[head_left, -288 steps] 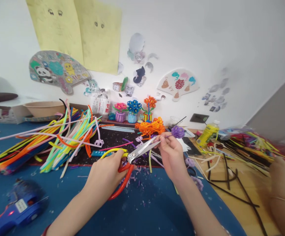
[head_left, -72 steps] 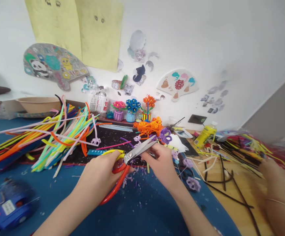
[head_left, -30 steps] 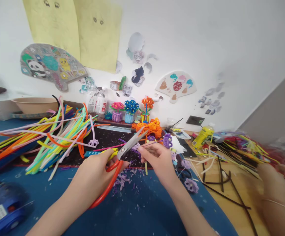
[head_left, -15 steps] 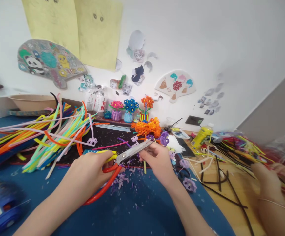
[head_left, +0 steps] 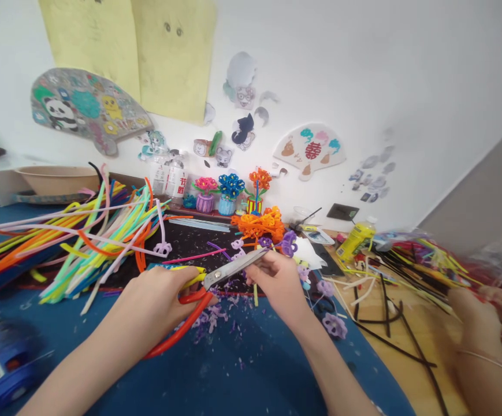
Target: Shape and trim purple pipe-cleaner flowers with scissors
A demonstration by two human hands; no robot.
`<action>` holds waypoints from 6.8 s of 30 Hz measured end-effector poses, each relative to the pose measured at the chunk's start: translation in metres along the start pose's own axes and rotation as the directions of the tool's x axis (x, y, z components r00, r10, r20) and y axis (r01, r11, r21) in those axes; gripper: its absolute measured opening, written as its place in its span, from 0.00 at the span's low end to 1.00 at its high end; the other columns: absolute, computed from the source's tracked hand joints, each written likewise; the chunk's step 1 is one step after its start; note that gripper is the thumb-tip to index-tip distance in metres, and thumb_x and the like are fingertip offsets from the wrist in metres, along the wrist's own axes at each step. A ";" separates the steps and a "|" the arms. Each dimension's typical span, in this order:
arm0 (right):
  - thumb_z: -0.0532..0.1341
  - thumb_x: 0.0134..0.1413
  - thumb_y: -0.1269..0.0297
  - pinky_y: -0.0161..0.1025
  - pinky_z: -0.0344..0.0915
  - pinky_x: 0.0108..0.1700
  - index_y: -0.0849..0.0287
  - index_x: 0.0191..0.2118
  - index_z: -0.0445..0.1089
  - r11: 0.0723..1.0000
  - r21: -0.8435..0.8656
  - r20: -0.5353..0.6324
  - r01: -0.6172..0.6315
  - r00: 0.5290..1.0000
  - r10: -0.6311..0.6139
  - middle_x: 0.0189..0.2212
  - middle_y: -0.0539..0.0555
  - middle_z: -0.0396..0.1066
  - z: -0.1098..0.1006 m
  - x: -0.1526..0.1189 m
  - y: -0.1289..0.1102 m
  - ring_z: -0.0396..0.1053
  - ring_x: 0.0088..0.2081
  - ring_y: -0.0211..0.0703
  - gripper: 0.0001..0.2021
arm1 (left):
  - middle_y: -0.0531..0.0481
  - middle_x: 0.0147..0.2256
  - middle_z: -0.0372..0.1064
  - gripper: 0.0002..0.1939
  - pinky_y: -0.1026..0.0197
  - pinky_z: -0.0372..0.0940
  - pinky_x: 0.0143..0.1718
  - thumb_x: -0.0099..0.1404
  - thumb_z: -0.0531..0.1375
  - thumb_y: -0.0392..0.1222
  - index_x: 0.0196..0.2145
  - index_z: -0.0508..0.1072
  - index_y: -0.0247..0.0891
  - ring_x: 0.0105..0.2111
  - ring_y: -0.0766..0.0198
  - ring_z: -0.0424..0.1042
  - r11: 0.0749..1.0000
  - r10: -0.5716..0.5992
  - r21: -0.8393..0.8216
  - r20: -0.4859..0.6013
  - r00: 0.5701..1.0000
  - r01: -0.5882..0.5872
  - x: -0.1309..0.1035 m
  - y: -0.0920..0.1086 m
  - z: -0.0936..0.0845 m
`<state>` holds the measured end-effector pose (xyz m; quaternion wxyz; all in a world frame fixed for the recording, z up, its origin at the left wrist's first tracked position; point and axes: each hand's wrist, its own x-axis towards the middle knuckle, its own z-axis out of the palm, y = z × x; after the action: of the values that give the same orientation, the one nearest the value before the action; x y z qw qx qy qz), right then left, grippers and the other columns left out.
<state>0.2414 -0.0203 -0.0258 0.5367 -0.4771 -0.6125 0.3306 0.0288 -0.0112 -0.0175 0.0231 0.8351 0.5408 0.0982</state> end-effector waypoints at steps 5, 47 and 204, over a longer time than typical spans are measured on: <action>0.62 0.48 0.66 0.35 0.64 0.27 0.61 0.26 0.70 1.000 0.005 0.000 -0.005 1.000 0.005 0.20 0.48 0.68 0.000 0.001 0.000 0.66 0.23 0.37 0.04 | 0.54 0.19 0.62 0.21 0.64 0.45 0.22 0.61 0.48 0.62 0.24 0.62 0.42 0.20 0.63 0.64 1.000 -0.004 -0.014 -0.005 1.000 0.004 -0.001 0.000 0.001; 0.62 0.46 0.66 0.35 0.63 0.26 0.61 0.26 0.71 1.000 0.006 -0.029 -0.022 0.999 0.022 0.17 0.48 0.68 0.001 0.000 -0.002 0.67 0.21 0.39 0.04 | 0.52 0.25 0.72 0.19 0.63 0.45 0.22 0.59 0.51 0.63 0.30 0.66 0.44 0.25 0.57 0.72 0.999 -0.033 0.017 -0.026 0.999 0.033 -0.004 0.010 -0.003; 0.65 0.45 0.64 0.32 0.65 0.24 0.60 0.26 0.70 0.979 0.191 0.021 -0.071 0.997 0.068 0.17 0.46 0.67 0.002 -0.003 -0.007 0.65 0.19 0.34 0.05 | 0.54 0.25 0.68 0.15 0.64 0.46 0.23 0.60 0.51 0.56 0.29 0.62 0.43 0.24 0.61 0.68 0.999 -0.041 -0.030 -0.114 0.993 0.038 -0.003 0.009 -0.006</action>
<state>0.2377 -0.0250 -0.0211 0.5641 -0.4418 -0.5644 0.4099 0.0348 -0.0182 -0.0108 0.0056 0.8168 0.5563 0.1528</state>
